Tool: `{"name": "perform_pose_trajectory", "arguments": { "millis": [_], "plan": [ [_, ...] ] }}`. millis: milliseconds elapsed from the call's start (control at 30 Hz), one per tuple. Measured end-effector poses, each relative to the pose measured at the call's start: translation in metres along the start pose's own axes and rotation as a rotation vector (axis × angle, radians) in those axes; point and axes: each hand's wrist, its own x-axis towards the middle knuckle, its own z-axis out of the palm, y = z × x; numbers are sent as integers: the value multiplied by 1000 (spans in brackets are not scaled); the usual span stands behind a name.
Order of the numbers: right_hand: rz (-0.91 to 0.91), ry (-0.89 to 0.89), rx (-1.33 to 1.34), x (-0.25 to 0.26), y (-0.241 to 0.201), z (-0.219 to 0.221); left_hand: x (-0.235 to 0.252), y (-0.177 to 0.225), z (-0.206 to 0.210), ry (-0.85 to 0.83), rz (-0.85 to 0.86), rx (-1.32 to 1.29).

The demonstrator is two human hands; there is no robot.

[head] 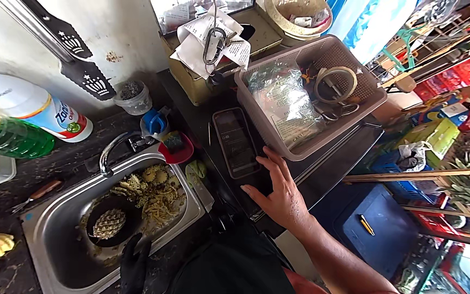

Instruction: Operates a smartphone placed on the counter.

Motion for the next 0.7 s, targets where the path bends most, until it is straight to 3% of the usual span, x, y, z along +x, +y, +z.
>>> {"name": "perform_pose_trajectory", "arguments": {
  "millis": [700],
  "plan": [
    [11, -9, -51, 1, -2, 2, 1, -7, 1, 21, 28, -15]
  ]
}}
